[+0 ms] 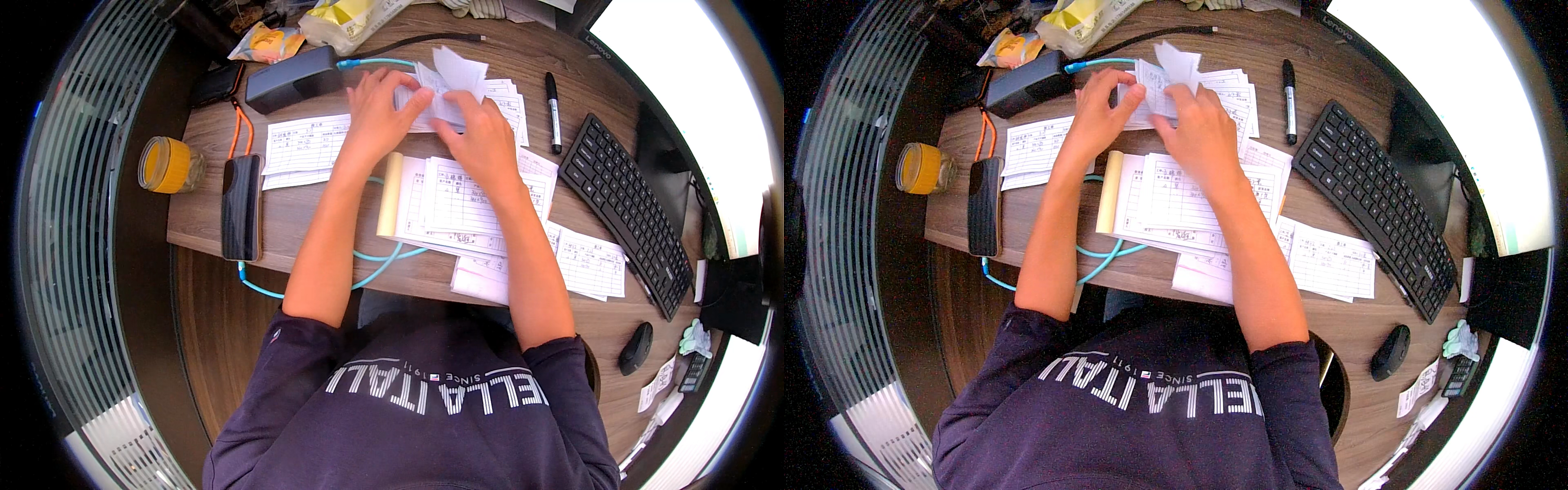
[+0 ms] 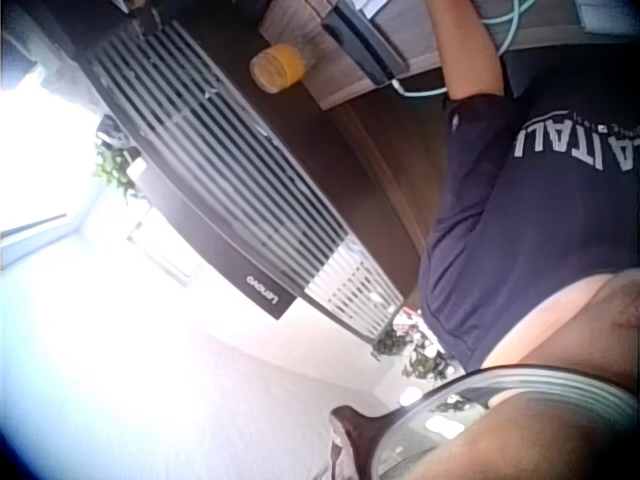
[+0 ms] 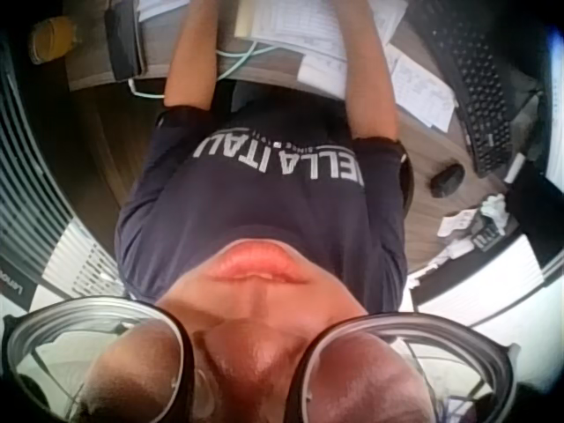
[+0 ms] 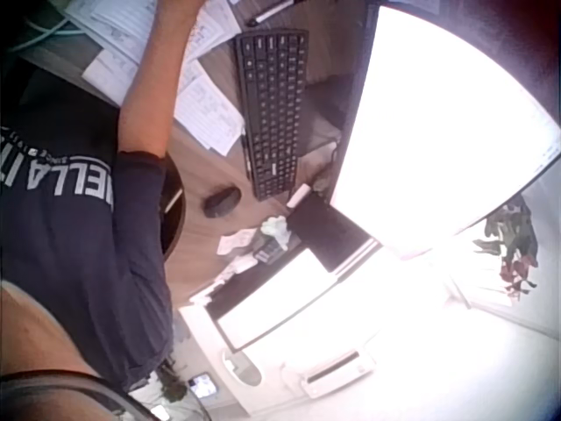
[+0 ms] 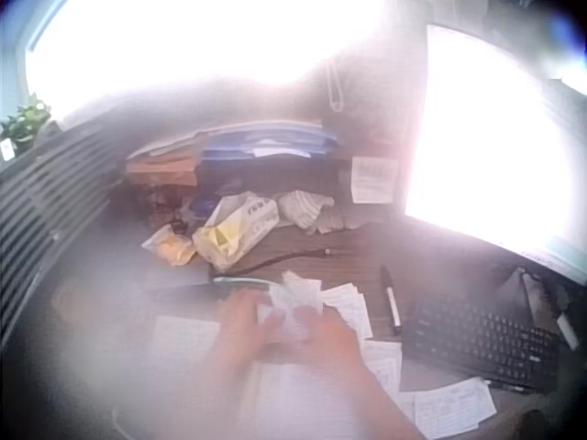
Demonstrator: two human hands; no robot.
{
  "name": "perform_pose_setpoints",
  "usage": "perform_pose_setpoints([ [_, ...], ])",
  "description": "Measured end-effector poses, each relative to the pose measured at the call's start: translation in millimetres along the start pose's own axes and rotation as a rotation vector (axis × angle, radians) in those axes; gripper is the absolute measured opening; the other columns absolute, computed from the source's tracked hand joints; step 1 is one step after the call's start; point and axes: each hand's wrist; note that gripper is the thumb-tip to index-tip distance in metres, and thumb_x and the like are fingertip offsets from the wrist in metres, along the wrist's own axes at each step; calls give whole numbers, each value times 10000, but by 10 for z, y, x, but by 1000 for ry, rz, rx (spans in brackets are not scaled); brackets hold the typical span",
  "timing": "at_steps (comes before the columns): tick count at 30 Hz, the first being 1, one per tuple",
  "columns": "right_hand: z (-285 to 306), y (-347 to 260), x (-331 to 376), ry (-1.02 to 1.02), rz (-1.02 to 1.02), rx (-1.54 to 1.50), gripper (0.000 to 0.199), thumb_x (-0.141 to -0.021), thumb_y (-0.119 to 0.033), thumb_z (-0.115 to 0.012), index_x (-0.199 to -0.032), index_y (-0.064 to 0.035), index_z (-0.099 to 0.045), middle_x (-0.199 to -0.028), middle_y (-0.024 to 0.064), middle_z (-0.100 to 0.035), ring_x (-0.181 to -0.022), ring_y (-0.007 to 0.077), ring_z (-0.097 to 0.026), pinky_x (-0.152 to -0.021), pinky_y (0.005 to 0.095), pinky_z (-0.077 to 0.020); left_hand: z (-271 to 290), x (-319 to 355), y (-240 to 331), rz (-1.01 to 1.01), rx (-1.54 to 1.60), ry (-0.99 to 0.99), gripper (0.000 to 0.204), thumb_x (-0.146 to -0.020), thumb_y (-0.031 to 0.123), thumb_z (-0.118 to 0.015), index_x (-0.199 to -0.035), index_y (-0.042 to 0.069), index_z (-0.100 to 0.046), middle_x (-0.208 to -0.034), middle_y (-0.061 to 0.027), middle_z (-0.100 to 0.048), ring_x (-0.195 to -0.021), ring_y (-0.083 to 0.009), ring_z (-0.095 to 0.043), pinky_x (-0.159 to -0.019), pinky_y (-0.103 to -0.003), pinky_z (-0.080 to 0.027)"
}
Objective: The person takes papers out of a blue folder on a shelf and spreads them on the desk. They pick up the papers by hand to look at them, organize them into different stacks, and finally put them back into the folder.
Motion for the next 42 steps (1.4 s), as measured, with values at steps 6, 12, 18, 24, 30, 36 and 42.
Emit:
perform_pose_setpoints([
  [6, -21, 109, -12, 45, -81, -57, 144, -846, -116, -535, -956, -28, -563, -780, 216, -604, -728, 396, -587, -638, 460, -464, 143, -7, -11, 78, 47, -59, 272, -799, 159, -583, -1069, 130, -579, -1116, -75, -545, -1135, -261, -455, -1021, -467, -213],
  [12, -43, 138, -35, 63, -95, -62, 185, -854, -68, -494, -1024, -37, -560, -842, 231, -608, -747, 407, -596, -656, 467, -475, 157, 9, -37, 78, 48, -104, 381, -730, 98, -605, -1105, 140, -551, -1157, -84, -519, -1168, -278, -417, -1048, -492, -152],
  [18, -13, 88, -64, 242, 115, -207, 431, -837, -25, -488, -1259, -111, -471, -971, 229, -593, -823, 384, -610, -722, 427, -505, 157, 6, 84, 87, -42, -54, 543, -703, 198, -671, -1196, 91, -471, -1188, -124, -513, -1178, -312, -426, -1038, -541, -164],
  [24, -26, 146, 7, 0, 107, -71, 478, -841, -49, -505, -1299, -145, -410, -991, 214, -596, -831, 382, -607, -727, 420, -504, 90, 17, 176, 79, -91, -45, 620, -719, 276, -701, -1202, 1, -427, -1198, -241, -489, -1186, -400, -399, -1017, -557, -229],
  [30, 1, 91, -31, 107, -60, -253, 505, -842, 28, -478, -1306, -164, -432, -1065, 215, -590, -922, 379, -590, -801, 399, -467, 251, -20, 141, 355, 422, -144, 467, -832, 140, -615, -1244, 53, -413, -1098, -145, -565, -979, -193, -565, -802, -299, -455],
  [36, 45, 127, -51, 101, 91, -132, 546, -783, 65, -469, -1286, -145, -455, -988, 219, -599, -864, 388, -601, -716, 430, -499, 312, -3, 257, 529, 837, -249, 458, -876, 92, -549, -1296, 97, -367, -1050, -117, -579, -938, -162, -576, -807, -303, -495],
  [42, 49, 47, -10, 50, 33, -136, 298, -829, -120, -537, -1110, -33, -588, -1010, 231, -592, -872, 383, -600, -730, 426, -488, 291, 2, 249, 572, 985, -233, 546, -887, 75, -522, -1365, 119, -262, -1067, -117, -568, -963, -182, -570, -819, -327, -517],
])
Point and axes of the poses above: each hand's wrist, its own x-axis away from the middle knuckle, its own z-axis out of the back of the hand, y = z × x
